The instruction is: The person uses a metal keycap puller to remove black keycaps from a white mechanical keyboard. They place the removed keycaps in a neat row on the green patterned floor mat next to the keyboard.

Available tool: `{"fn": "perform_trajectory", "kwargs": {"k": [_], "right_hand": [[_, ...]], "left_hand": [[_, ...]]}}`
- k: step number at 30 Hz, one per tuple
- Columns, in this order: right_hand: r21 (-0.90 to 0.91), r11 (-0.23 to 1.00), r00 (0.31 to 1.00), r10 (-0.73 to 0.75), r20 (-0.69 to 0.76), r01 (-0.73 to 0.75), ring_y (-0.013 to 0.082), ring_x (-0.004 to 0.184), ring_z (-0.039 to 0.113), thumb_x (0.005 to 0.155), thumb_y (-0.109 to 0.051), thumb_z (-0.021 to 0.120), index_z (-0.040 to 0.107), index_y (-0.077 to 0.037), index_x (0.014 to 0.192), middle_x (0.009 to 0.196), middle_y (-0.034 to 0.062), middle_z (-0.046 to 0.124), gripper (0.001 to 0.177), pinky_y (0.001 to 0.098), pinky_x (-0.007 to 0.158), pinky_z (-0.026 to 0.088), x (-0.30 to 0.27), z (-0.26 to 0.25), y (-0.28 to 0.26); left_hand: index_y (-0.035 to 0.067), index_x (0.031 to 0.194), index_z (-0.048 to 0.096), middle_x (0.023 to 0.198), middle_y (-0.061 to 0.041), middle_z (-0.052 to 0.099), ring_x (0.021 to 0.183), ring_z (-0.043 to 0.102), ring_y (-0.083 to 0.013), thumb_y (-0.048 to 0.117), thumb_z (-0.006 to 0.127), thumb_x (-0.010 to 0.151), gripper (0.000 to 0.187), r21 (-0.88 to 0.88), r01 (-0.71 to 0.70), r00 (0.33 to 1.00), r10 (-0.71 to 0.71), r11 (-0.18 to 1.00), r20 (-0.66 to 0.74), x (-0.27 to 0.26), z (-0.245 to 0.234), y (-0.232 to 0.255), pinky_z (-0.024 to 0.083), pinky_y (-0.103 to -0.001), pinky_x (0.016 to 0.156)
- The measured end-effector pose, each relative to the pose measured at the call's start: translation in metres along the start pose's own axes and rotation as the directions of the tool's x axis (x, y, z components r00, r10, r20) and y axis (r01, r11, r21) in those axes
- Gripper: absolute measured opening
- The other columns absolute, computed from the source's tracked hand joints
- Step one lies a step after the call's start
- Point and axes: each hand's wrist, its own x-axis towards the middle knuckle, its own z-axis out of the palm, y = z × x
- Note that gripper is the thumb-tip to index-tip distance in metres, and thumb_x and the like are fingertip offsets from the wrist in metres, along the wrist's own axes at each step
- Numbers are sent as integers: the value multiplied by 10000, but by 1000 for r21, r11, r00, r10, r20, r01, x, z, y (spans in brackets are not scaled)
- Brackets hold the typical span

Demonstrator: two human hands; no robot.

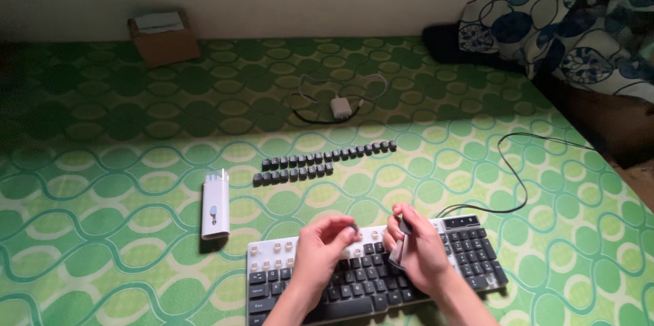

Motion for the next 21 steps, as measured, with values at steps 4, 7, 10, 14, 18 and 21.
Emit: {"fn": "perform_trajectory", "kwargs": {"k": [4, 7, 10, 14, 18, 21], "right_hand": [[-462, 862, 976, 153, -157, -210, 121, 511, 492, 996, -297, 619, 604, -133, 1066, 656, -20, 473, 179, 298, 441, 389, 6, 38, -15], [-890, 455, 999, -21, -30, -17, 86, 514, 434, 881, -197, 752, 737, -140, 1123, 685, -12, 545, 249, 275, 441, 317, 11, 73, -14], [-925, 181, 938, -161, 307, 334, 52, 555, 457, 835, -159, 825, 778, -94, 1079, 723, -36, 610, 257, 253, 463, 374, 17, 91, -13], [-930, 197, 946, -167, 279, 309, 69, 508, 467, 836, -147, 826, 814, -80, 1045, 681, 2, 677, 220, 270, 440, 355, 31, 87, -9], [-973, 96, 940, -294, 174, 210, 88, 491, 564, 820, -134, 798, 783, -80, 1074, 811, 13, 782, 260, 286, 447, 458, 67, 65, -11], [-991, 63, 947, -306, 96, 120, 126, 573, 669, 823, -113, 787, 763, -73, 1109, 894, 45, 797, 289, 303, 545, 538, 101, 45, -9]], "left_hand": [[-6, 1083, 739, 944, -89, 787, 835, 756, -152, 108, 747, 873, 239, 18, 43, 996, -42, 999, -74, 5, -10, 12, 628, -285, 809], [-7, 1059, 713, 922, -94, 773, 825, 740, -155, 97, 785, 855, 241, 5, 9, 997, -9, 1000, -75, 8, -17, 17, 619, -293, 778], [-30, 1020, 687, 914, -88, 761, 836, 744, -151, 88, 798, 857, 231, -69, -31, 998, 26, 997, -59, 11, -23, 19, 625, -293, 776], [-10, 1028, 708, 924, -84, 781, 839, 748, -138, 122, 789, 854, 233, 62, -82, 995, 86, 995, -58, 14, -26, 26, 623, -276, 768], [31, 1066, 722, 1001, -85, 774, 850, 774, -189, 208, 749, 870, 265, 612, -97, 981, 180, 785, -75, 9, -27, 38, 634, -318, 733], [32, 1078, 720, 1099, -141, 724, 975, 728, -284, 188, 733, 856, 272, 813, -233, 960, 260, 534, 105, 3, -32, 42, 565, -391, 871]]}}
